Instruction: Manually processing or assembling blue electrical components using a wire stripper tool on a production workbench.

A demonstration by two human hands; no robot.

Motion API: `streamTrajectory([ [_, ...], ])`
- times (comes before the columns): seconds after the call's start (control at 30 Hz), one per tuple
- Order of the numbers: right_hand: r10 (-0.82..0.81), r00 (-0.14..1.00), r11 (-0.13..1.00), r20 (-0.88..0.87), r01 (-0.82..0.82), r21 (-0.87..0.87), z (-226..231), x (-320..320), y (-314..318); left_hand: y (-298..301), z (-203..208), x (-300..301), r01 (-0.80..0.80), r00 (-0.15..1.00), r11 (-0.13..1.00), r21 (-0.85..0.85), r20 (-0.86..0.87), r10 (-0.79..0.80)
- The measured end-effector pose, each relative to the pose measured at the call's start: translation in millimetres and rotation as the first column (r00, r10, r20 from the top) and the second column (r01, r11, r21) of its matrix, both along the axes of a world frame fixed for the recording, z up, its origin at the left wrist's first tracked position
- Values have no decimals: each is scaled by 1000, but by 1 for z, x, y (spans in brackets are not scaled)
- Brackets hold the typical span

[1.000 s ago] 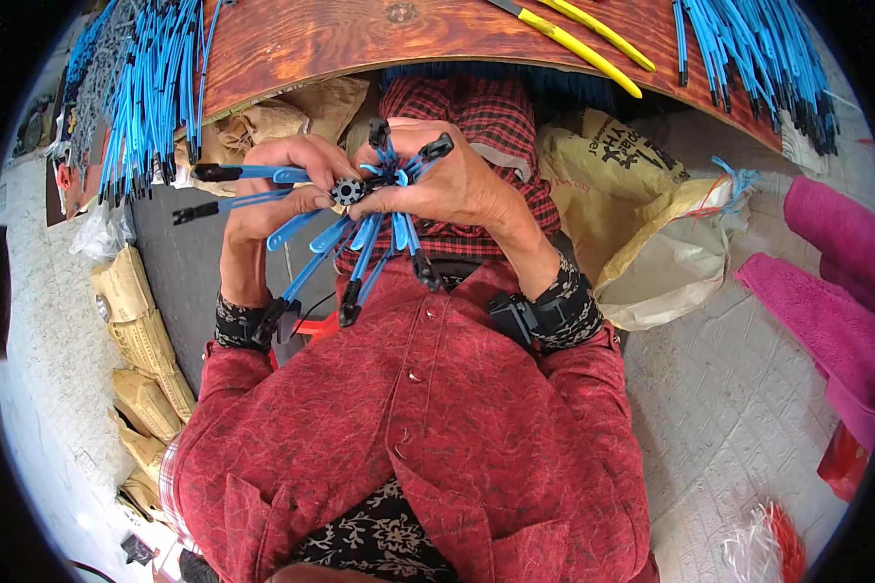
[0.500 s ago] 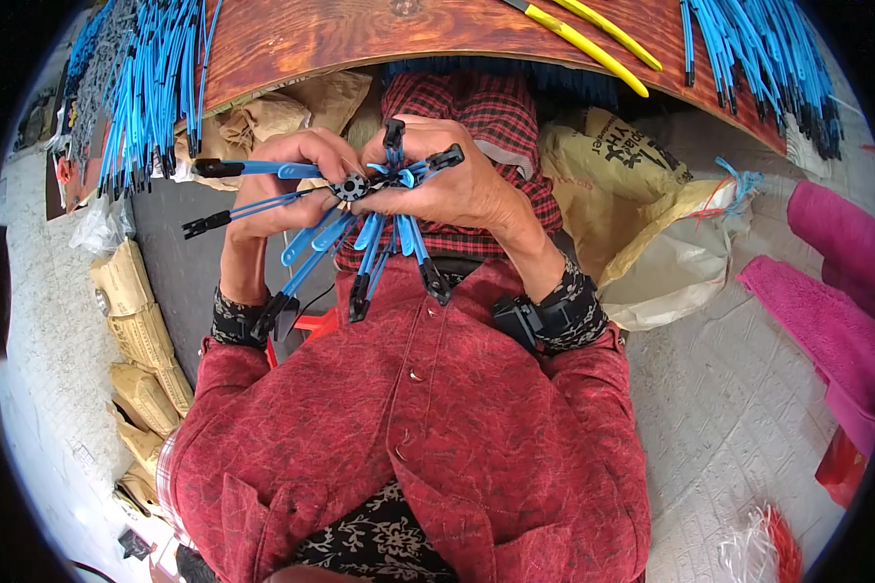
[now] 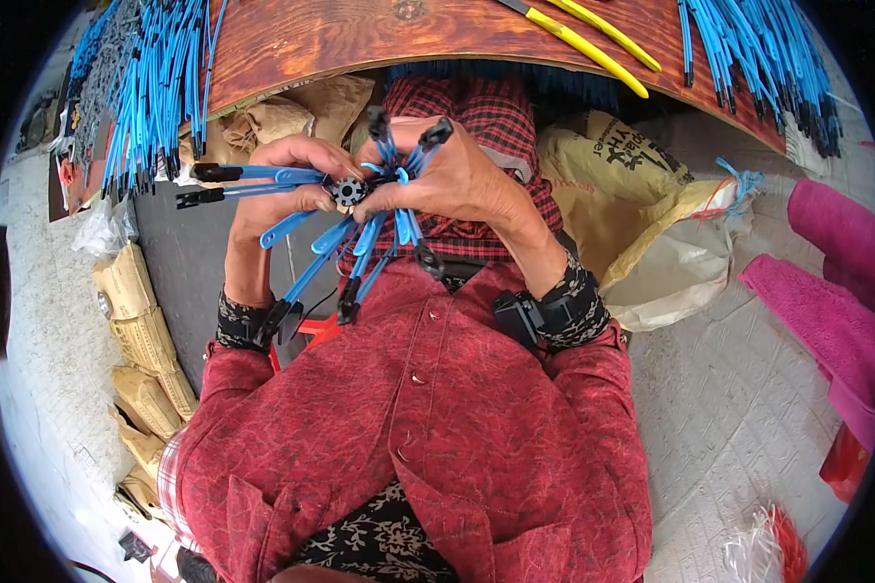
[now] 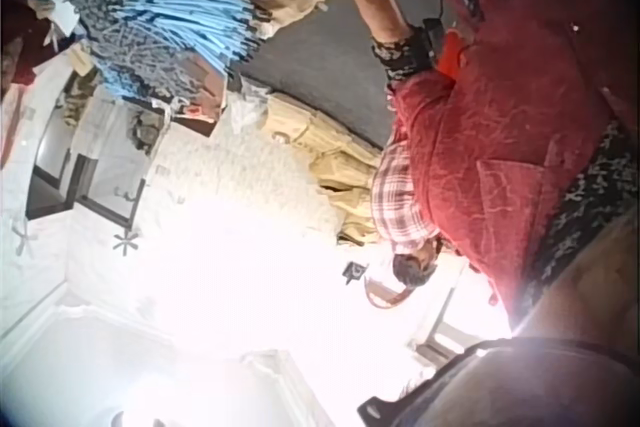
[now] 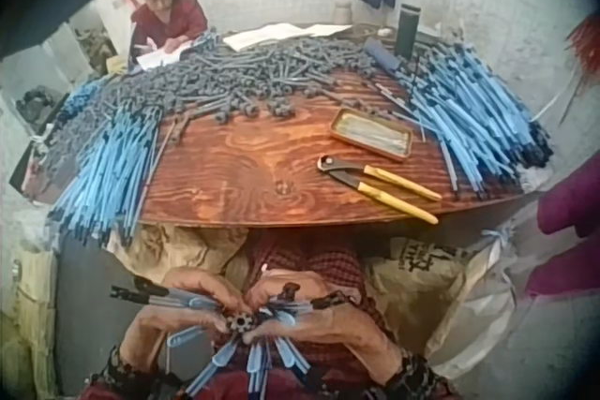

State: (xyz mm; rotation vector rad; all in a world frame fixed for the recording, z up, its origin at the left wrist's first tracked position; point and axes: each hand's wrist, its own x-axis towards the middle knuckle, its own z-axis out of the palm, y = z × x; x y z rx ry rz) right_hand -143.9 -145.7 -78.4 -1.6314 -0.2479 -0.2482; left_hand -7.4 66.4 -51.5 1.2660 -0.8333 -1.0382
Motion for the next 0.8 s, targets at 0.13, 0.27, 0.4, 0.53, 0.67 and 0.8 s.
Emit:
streamTrajectory([
  [0.13, 40, 998, 999, -47, -39, 20, 4, 2, 1, 0, 4, -7, 5, 999, 994, -105, 43, -1],
  [0.27, 75, 996, 997, -51, -74, 9, 7, 4, -1, -3, 11, -11, 22, 979, 987, -158, 204, 11],
  [0.4, 103, 995, 993, -7, -103, -61, 7, 7, -5, -2, 11, -14, 35, 946, 989, -145, 324, 15],
  [0.53, 100, 993, 980, -62, -109, -164, 10, 7, -6, -6, 16, -14, 37, 928, 989, -143, 373, 19],
  [0.67, 51, 990, 982, -130, -74, -175, 17, 4, -3, -7, 14, -13, 50, 918, 984, -173, 396, 22],
  [0.8, 32, 995, 987, -94, -46, -151, 15, 7, -3, -7, 16, -12, 43, 951, 991, -125, 310, -2],
])
